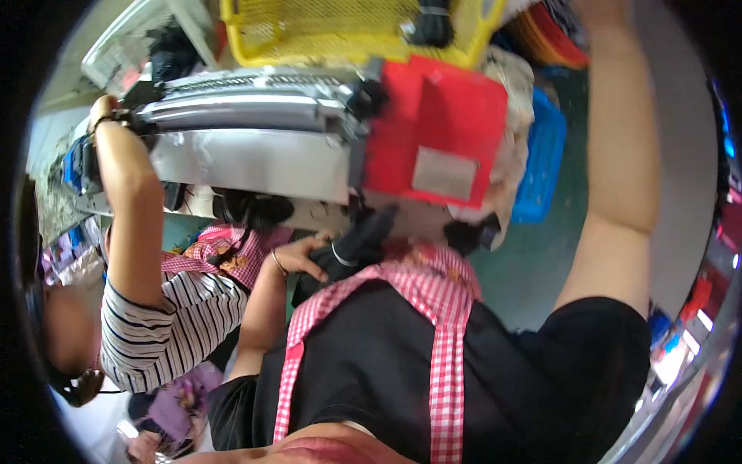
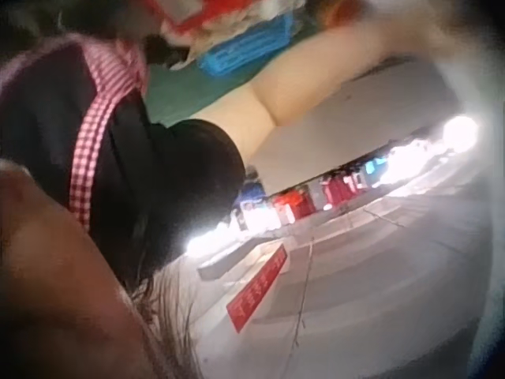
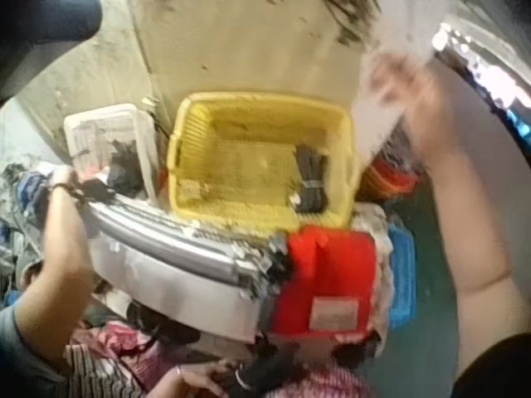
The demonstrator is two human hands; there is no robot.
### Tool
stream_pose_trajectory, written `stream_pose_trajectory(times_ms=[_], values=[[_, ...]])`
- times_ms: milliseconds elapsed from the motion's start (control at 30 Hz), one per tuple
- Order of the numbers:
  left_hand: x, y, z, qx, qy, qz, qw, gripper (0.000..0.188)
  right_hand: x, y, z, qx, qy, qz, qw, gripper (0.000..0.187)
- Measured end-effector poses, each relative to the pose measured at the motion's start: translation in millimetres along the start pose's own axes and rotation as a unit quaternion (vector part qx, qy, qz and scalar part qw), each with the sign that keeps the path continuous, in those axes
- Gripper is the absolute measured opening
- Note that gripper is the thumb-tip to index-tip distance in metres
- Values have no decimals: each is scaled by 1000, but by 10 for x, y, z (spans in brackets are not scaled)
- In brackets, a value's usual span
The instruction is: The person processes black shoe soles using a roller machine in a workshop. They pick up individual soles from a pile, feed them into the machine's rollers, and place the processed items into a yellow basket. A coworker performs a similar task at an adjacent station.
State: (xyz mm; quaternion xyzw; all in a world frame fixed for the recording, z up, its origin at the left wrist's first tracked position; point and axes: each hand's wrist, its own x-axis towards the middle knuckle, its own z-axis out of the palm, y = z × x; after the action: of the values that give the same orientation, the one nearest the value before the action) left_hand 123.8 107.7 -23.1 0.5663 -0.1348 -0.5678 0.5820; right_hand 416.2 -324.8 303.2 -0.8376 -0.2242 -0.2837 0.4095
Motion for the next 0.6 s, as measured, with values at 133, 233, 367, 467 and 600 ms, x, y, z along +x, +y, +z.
stream_pose_trajectory(times_ms=[133,233,367,467,600], values=[[20,-133,1,61,-9,28,998,63,-2585,-426,357,267,-259,225,900,17],[-202,156,132,98,-15,-5,995,62,-4238,-731,638,327,-154,556,748,22],[-31,596,477,241,-1,-28,970,60,-5173,-1255,702,533,-7,711,459,44],[479,816,746,425,1,65,903,59,-5324,-1283,611,560,61,728,390,57],[1258,689,991,554,68,-35,829,52,-6028,-641,732,474,55,691,543,64]])
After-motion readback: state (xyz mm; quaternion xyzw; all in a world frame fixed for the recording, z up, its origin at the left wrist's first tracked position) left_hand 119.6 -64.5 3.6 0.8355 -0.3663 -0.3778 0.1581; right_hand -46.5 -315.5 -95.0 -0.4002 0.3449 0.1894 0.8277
